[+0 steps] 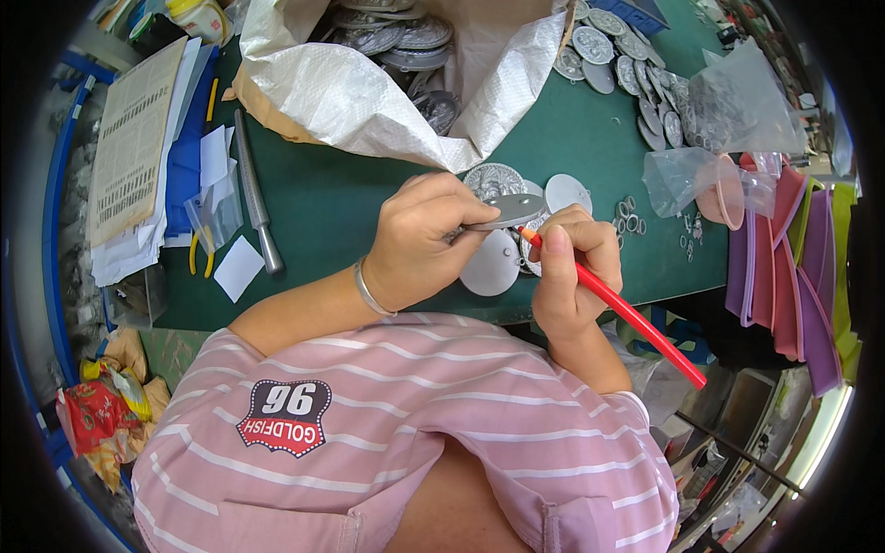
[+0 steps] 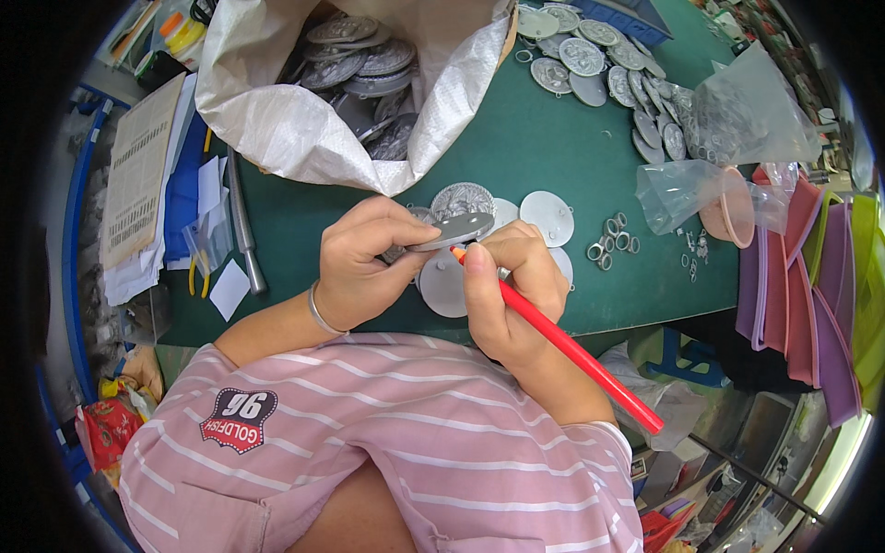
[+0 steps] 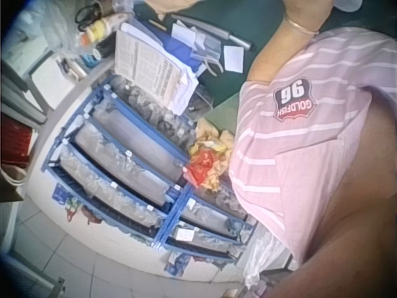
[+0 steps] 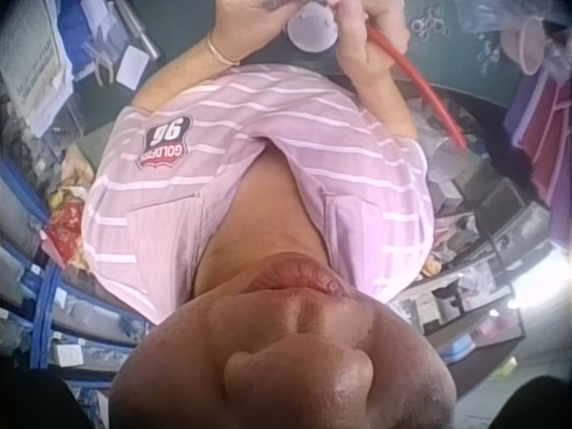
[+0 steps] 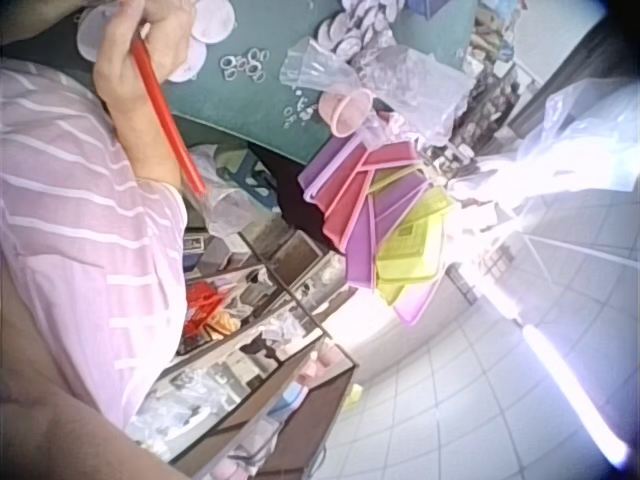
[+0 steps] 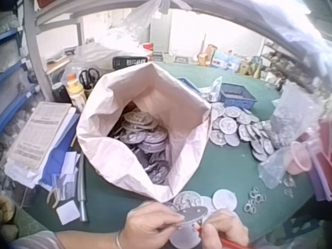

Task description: The person picks up round metal discs from a white sack and marks them with a red pencil. They handle the discs one by one, turning them over to mark both sides, and place them back on the table or into a plastic bag.

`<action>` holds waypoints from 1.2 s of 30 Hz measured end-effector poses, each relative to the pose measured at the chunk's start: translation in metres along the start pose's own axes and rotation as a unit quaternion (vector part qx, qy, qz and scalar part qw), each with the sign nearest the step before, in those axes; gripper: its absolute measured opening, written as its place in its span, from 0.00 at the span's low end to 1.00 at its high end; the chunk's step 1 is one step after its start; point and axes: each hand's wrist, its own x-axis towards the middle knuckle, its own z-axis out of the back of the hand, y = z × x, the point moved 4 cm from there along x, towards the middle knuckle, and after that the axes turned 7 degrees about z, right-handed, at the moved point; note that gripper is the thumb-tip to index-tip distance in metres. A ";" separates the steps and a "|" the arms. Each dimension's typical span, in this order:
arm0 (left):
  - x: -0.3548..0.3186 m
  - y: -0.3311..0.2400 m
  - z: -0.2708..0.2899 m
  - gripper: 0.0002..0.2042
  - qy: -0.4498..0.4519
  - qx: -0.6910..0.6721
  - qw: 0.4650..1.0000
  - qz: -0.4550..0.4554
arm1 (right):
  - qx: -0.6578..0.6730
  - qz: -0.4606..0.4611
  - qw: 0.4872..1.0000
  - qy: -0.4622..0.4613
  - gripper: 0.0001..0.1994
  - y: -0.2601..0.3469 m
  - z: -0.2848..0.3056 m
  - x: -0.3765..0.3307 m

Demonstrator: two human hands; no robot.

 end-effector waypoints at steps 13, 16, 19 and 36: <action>-0.003 -0.001 0.001 0.11 0.025 0.013 0.999 -0.013 | -0.047 -0.037 0.997 -0.040 0.05 -0.009 0.006 0.000; -0.002 -0.003 0.001 0.11 0.025 0.022 0.999 -0.008 | -0.030 -0.025 0.997 -0.062 0.05 -0.009 0.011 0.000; 0.000 -0.004 0.002 0.12 0.025 0.045 0.999 -0.007 | 0.000 -0.002 0.998 -0.059 0.04 -0.006 0.008 -0.001; -0.005 -0.002 0.002 0.20 0.011 0.060 0.998 0.035 | -0.031 -0.044 0.998 -0.025 0.04 -0.010 0.004 -0.001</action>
